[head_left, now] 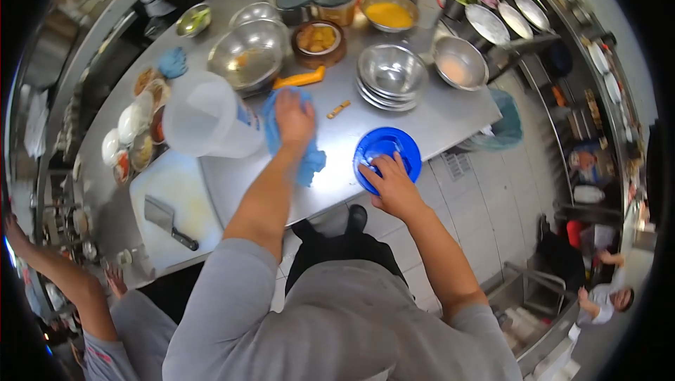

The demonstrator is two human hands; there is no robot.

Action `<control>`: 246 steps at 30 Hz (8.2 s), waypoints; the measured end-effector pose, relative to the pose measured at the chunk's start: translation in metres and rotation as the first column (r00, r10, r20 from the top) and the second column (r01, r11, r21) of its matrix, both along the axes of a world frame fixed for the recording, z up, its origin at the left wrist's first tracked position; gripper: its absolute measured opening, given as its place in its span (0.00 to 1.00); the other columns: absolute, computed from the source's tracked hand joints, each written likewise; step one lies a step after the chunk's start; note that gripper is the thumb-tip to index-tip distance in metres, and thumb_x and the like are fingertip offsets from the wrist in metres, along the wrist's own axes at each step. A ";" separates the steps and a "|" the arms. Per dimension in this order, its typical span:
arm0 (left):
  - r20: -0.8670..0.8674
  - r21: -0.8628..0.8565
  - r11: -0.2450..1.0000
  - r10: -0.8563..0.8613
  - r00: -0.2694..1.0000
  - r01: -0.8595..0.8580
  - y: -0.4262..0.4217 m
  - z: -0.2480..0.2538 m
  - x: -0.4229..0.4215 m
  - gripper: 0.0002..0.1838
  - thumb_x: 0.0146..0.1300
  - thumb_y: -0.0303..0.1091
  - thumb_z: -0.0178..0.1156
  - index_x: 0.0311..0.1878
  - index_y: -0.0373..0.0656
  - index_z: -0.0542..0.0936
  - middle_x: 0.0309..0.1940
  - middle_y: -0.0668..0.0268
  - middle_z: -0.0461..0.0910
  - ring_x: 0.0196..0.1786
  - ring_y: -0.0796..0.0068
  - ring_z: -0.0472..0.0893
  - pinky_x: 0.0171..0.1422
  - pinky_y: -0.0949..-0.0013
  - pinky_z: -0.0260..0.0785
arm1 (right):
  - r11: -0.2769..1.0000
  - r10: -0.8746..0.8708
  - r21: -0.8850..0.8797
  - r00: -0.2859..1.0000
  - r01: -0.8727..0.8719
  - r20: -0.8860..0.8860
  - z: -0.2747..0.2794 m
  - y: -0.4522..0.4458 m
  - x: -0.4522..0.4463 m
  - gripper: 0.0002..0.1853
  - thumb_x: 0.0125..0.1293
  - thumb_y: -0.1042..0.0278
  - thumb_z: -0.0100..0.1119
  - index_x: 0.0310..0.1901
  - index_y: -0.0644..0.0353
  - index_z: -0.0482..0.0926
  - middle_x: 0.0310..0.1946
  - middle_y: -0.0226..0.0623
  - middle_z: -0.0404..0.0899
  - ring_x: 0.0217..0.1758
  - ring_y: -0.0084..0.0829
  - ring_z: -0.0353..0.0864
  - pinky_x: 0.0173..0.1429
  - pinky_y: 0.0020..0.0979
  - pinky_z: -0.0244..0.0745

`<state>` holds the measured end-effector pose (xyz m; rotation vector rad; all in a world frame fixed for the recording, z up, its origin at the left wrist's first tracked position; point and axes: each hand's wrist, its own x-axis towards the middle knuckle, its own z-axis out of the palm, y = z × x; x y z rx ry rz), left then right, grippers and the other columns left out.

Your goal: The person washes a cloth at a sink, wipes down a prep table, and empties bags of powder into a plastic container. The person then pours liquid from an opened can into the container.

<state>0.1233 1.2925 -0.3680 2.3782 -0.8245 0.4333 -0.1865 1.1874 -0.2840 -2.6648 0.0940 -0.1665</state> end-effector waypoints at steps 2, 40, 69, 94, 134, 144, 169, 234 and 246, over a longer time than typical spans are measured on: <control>0.033 0.231 0.967 0.104 0.994 -0.109 -0.008 0.017 -0.016 0.26 0.69 0.41 0.60 0.69 0.44 0.79 0.74 0.55 0.73 0.79 0.49 0.66 0.75 0.40 0.59 | 0.998 -0.037 -0.046 0.999 0.038 0.023 -0.011 0.003 -0.001 0.47 0.43 0.72 0.79 0.71 0.50 0.75 0.61 0.43 0.75 0.71 0.48 0.72 0.82 0.63 0.55; -0.378 -0.523 0.840 -0.075 0.923 -0.146 0.252 0.244 -0.130 0.18 0.68 0.44 0.72 0.50 0.41 0.82 0.36 0.61 0.84 0.35 0.71 0.81 0.43 0.63 0.76 | -0.131 -0.227 0.961 0.951 -0.245 0.212 0.131 0.145 0.093 0.38 0.67 0.53 0.56 0.75 0.66 0.67 0.69 0.50 0.76 0.71 0.44 0.77 0.77 0.45 0.70; -0.609 -0.788 0.514 -0.733 0.304 -0.338 0.325 0.286 -0.124 0.30 0.69 0.40 0.70 0.70 0.39 0.73 0.58 0.58 0.84 0.56 0.62 0.87 0.56 0.51 0.86 | -0.159 -0.011 0.980 0.993 -0.119 0.119 0.124 0.167 0.071 0.50 0.75 0.20 0.35 0.80 0.57 0.60 0.72 0.47 0.72 0.72 0.42 0.74 0.75 0.49 0.71; 0.787 -0.178 0.977 0.069 0.613 0.119 0.296 0.548 0.118 0.15 0.65 0.44 0.72 0.46 0.43 0.90 0.47 0.56 0.86 0.55 0.53 0.81 0.64 0.54 0.71 | -0.301 -0.648 0.932 0.675 0.201 -0.355 -0.006 0.107 -0.145 0.39 0.76 0.24 0.42 0.70 0.52 0.74 0.53 0.34 0.81 0.50 0.31 0.78 0.52 0.39 0.75; 0.945 -0.162 0.986 0.141 0.296 0.049 0.351 0.552 0.198 0.11 0.68 0.33 0.60 0.46 0.38 0.86 0.71 0.46 0.75 0.69 0.29 0.74 0.75 0.36 0.62 | 0.657 -0.662 0.493 0.749 0.570 0.015 0.105 0.193 -0.147 0.22 0.71 0.52 0.69 0.59 0.57 0.84 0.50 0.40 0.85 0.52 0.37 0.85 0.62 0.37 0.78; -0.612 -0.069 0.351 -0.754 0.238 0.934 0.198 0.360 -0.215 0.21 0.62 0.48 0.72 0.41 0.41 0.75 0.46 0.46 0.82 0.46 0.43 0.84 0.48 0.50 0.75 | 0.971 0.231 0.045 0.972 -0.233 0.040 0.105 0.251 0.097 0.13 0.69 0.53 0.65 0.42 0.53 0.83 0.44 0.39 0.83 0.53 0.41 0.83 0.57 0.46 0.76; -0.819 -0.534 0.685 -0.274 0.504 -0.496 0.170 0.229 -0.294 0.40 0.81 0.68 0.37 0.74 0.42 0.72 0.61 0.63 0.81 0.60 0.71 0.81 0.60 0.67 0.76 | 0.571 0.686 0.116 0.550 -0.813 0.477 0.158 0.019 0.039 0.44 0.69 0.40 0.66 0.79 0.58 0.65 0.83 0.51 0.56 0.87 0.52 0.52 0.85 0.51 0.52; -0.822 -0.167 0.931 -0.313 0.476 0.324 0.039 0.230 -0.312 0.23 0.70 0.45 0.68 0.60 0.38 0.84 0.56 0.54 0.87 0.57 0.60 0.86 0.59 0.62 0.78 | -0.013 -0.930 0.979 0.357 0.201 -0.085 -0.004 -0.479 -0.178 0.46 0.78 0.26 0.39 0.78 0.62 0.65 0.73 0.49 0.72 0.73 0.47 0.74 0.76 0.45 0.68; -0.615 -0.028 0.989 0.099 0.782 -0.146 0.128 0.225 -0.311 0.18 0.69 0.36 0.71 0.56 0.36 0.85 0.46 0.56 0.89 0.43 0.69 0.86 0.48 0.68 0.77 | 0.805 -0.541 -0.066 0.683 0.589 -0.491 -0.256 -0.376 -0.259 0.46 0.64 0.34 0.66 0.76 0.57 0.70 0.75 0.62 0.67 0.80 0.61 0.64 0.84 0.55 0.54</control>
